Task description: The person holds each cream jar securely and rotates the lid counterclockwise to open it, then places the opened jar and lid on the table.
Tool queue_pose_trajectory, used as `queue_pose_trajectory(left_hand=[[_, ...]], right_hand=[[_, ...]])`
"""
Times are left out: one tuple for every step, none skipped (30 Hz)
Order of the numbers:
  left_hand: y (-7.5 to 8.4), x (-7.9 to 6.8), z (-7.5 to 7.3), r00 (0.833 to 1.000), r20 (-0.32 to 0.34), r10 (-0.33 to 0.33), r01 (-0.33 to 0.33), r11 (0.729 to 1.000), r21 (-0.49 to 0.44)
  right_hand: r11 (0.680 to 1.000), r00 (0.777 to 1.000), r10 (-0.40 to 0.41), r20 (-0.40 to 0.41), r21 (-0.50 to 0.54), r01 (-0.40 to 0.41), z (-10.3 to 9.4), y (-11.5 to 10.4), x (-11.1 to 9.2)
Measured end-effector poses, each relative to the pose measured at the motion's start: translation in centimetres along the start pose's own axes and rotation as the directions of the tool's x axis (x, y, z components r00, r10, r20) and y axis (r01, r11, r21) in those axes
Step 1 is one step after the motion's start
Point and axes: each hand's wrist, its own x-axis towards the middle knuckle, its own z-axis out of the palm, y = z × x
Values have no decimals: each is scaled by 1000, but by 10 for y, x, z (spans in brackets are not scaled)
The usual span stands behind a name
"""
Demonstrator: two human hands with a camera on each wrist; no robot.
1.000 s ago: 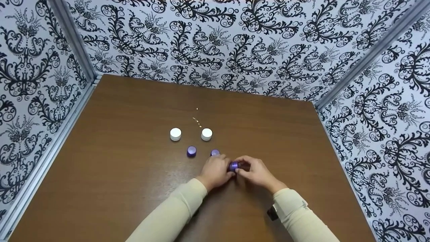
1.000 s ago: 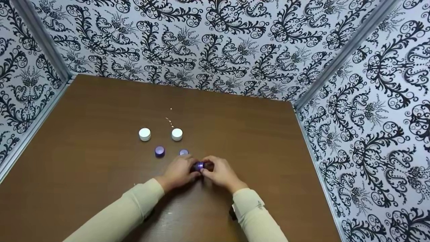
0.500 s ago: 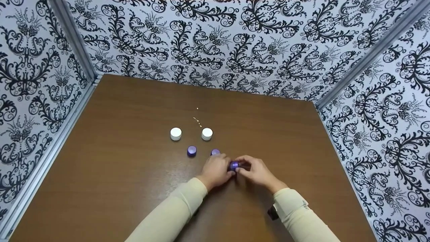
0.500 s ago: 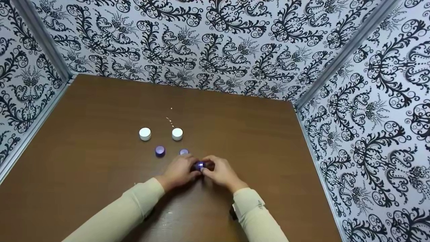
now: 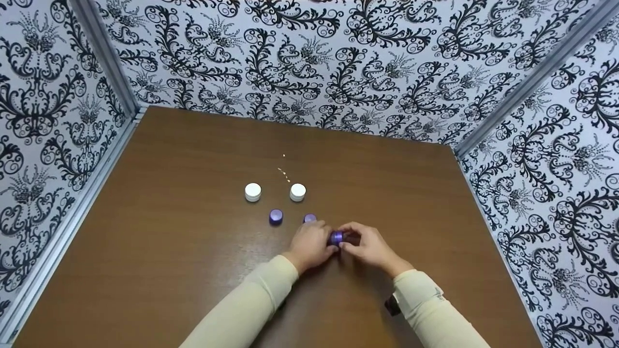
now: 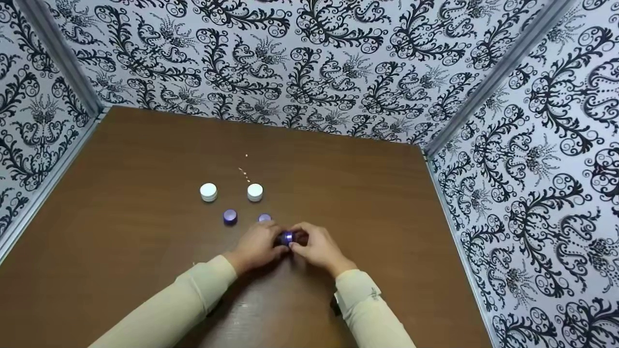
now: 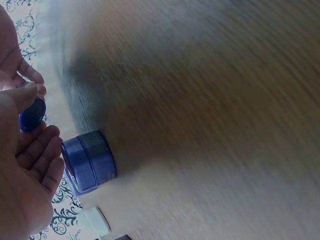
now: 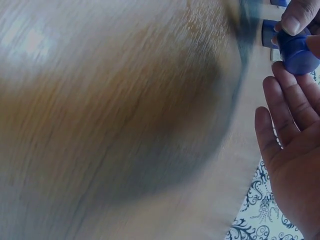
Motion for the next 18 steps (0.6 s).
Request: queue_pose_trajectory(left_hand=[[0, 0, 0, 1000, -3, 4, -4, 1000, 1], [0, 0, 0, 1000, -4, 7, -7, 1000, 3], [0, 0, 0, 1000, -8, 11, -11, 1000, 7], [0, 0, 0, 1000, -11, 15, -15, 1000, 10], [0, 0, 0, 1000, -12, 15, -15, 1000, 13], [0, 0, 0, 1000, -11, 15, -15, 1000, 16], [0, 0, 0, 1000, -11, 15, -15, 1000, 19], [1, 0, 0, 1000, -12, 15, -15, 1000, 23], [1, 0, 0, 1000, -12, 15, -15, 1000, 27], [1, 0, 0, 1000, -12, 15, -14, 1000, 28], [1, 0, 0, 1000, -11, 14, -13, 999, 30], [1, 0, 0, 1000, -10, 13, -12, 999, 30], [1, 0, 0, 1000, -9, 12, -12, 999, 30], [1, 0, 0, 1000, -8, 11, -10, 1000, 30], [1, 0, 0, 1000, -7, 10, -10, 1000, 30], [1, 0, 0, 1000, -7, 10, -9, 1000, 30], [1, 0, 0, 1000, -8, 9, -9, 999, 31], [1, 0, 0, 1000, -9, 9, -8, 999, 32]], right_hand=[[1000, 1000, -2, 0, -1, 2, -1, -6, -1], [1000, 1000, 1, 3, -1, -1, -2, -14, -1], [1000, 1000, 5, 4, -4, -5, -2, -20, -2], [1000, 1000, 10, 7, -6, -10, -3, -25, -3], [1000, 1000, 9, 11, -5, -9, -4, -31, -3], [1000, 1000, 12, 11, -7, -12, -3, -32, -3], [1000, 1000, 13, 11, -15, -13, -3, -33, -3], [999, 1000, 18, 9, -28, -18, -2, -28, -3], [999, 1000, 20, 6, -43, -19, -1, -22, -2], [998, 1000, 18, 3, -58, -18, -1, -16, -2], [997, 1000, 18, -1, -71, -18, 0, -11, -1], [997, 1000, 21, -6, -80, -22, 1, -5, -1], [996, 1000, 20, -8, -84, -20, 1, -3, -1], [996, 1000, 20, -9, -82, -20, 1, -1, -1], [997, 1000, 19, -9, -76, -20, 1, 0, -1], [998, 1000, 14, -8, -69, -14, 0, 0, -1], [998, 1000, 12, -7, -59, -12, 0, 1, 0], [999, 1000, 7, -7, -47, -7, 0, 1, 0]])
